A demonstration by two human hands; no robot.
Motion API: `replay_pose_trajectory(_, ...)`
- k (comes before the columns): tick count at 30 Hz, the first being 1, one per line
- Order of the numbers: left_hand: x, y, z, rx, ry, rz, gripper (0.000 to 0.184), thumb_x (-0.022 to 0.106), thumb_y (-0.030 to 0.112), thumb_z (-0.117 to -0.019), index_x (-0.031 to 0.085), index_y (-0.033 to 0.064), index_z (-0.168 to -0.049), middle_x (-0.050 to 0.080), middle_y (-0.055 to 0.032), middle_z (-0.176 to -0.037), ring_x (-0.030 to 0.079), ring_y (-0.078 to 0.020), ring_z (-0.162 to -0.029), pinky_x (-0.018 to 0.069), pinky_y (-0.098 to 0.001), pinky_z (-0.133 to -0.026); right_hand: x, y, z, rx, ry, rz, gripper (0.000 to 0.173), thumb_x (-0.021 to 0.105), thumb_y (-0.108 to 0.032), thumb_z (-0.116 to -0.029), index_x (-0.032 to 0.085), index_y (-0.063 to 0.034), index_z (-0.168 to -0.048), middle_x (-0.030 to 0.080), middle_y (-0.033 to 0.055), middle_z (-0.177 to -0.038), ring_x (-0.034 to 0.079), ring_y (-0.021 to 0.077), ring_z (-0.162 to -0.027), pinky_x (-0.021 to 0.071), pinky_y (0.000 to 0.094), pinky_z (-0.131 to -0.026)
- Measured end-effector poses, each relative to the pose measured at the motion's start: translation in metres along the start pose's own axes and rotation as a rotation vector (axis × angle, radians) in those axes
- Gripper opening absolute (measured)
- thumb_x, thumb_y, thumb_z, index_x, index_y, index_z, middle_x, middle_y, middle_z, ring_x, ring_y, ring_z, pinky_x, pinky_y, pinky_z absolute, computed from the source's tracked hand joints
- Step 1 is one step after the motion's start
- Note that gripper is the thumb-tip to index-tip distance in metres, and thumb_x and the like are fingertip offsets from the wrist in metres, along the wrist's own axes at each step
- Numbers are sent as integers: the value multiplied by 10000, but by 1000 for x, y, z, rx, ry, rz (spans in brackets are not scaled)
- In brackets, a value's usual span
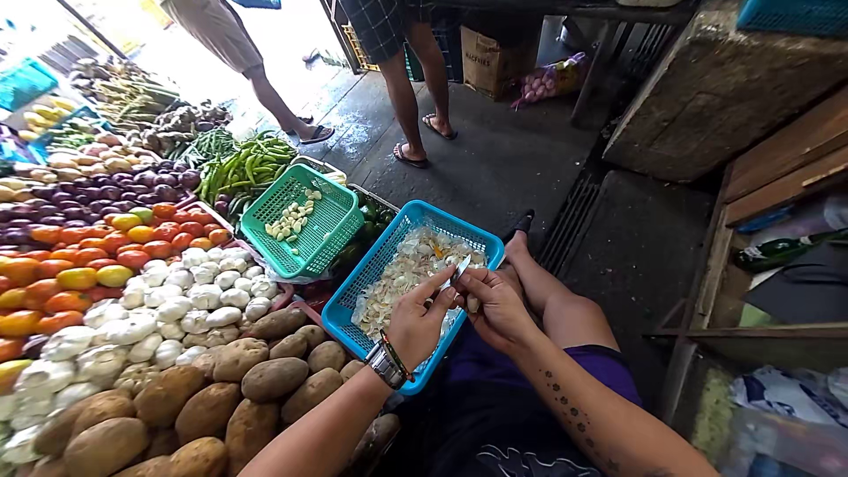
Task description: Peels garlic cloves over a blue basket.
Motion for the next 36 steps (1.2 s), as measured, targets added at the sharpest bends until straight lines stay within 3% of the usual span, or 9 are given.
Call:
replay_pose_trajectory(10,-1,-1,-1,20,25,25,329,559,196,-1050,659,112,-1352,736,8,-969,659,-17,-750,548,-190,-669,0,-3,1,-42,9,38,57,618,54,-971,645,31,-926,703,130,-842,692,163,-738,604,295,-709)
replay_pose_trajectory(13,-2,-12,-4,-169,75,299,329,533,146,-1060,645,107,-1367,637,-16,-822,479,-55,-529,401,-209,-465,-1,-2,2,-17,36,17,52,583,40,-996,627,34,-970,708,141,-847,700,174,-734,609,303,-705)
replay_pose_trajectory(15,-6,-17,-5,-281,110,461,343,513,149,-1078,614,123,-1404,594,-40,-789,385,-68,-452,329,-210,-389,-2,-2,1,33,54,-36,45,553,21,-1018,590,5,-1039,699,141,-866,703,179,-734,612,299,-685)
replay_pose_trajectory(18,-10,-7,-3,-101,41,292,417,532,153,-1060,531,116,-1475,666,-29,-838,484,-61,-520,408,-210,-465,-5,-4,-1,108,62,-97,152,544,-23,-1036,585,-48,-1181,681,124,-922,684,169,-738,598,283,-667)
replay_pose_trajectory(21,-5,3,5,111,-34,-43,494,552,231,-1048,482,90,-1517,727,-22,-956,672,-67,-753,580,-243,-693,-5,-4,-1,108,49,-75,184,529,-18,-1038,621,-40,-1196,679,104,-877,674,153,-717,601,283,-689)
replay_pose_trajectory(27,-2,1,5,172,-43,-158,392,536,251,-1059,615,123,-1420,734,-28,-966,682,-62,-798,583,-248,-746,-4,-6,1,25,32,-29,117,543,42,-1008,647,31,-1061,685,125,-839,680,166,-712,615,313,-718)
replay_pose_trajectory(32,-4,4,5,278,23,-295,336,534,256,-1062,688,154,-1344,750,-47,-1041,690,-82,-844,582,-284,-796,-5,-8,1,35,49,5,98,558,44,-1004,654,42,-1023,704,140,-834,698,172,-714,618,310,-707)
replay_pose_trajectory(34,-6,1,3,228,30,-287,328,529,252,-1063,691,157,-1332,747,-41,-1062,686,-73,-851,575,-276,-801,-5,-7,1,43,51,19,86,570,47,-999,652,50,-1023,703,140,-832,701,179,-715,621,314,-712)
replay_pose_trajectory(36,-10,-6,-2,39,24,-148,330,521,227,-1063,665,161,-1353,709,-8,-959,631,-49,-737,540,-240,-696,-5,-7,2,55,65,35,93,574,49,-996,650,47,-1048,701,131,-818,704,179,-704,625,314,-708)
Point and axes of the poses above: each hand's wrist, its own z-axis away from the middle knuckle, its own x-axis out of the palm, y = z × x, the point moved 6 cm from there along -z, towards the middle knuckle
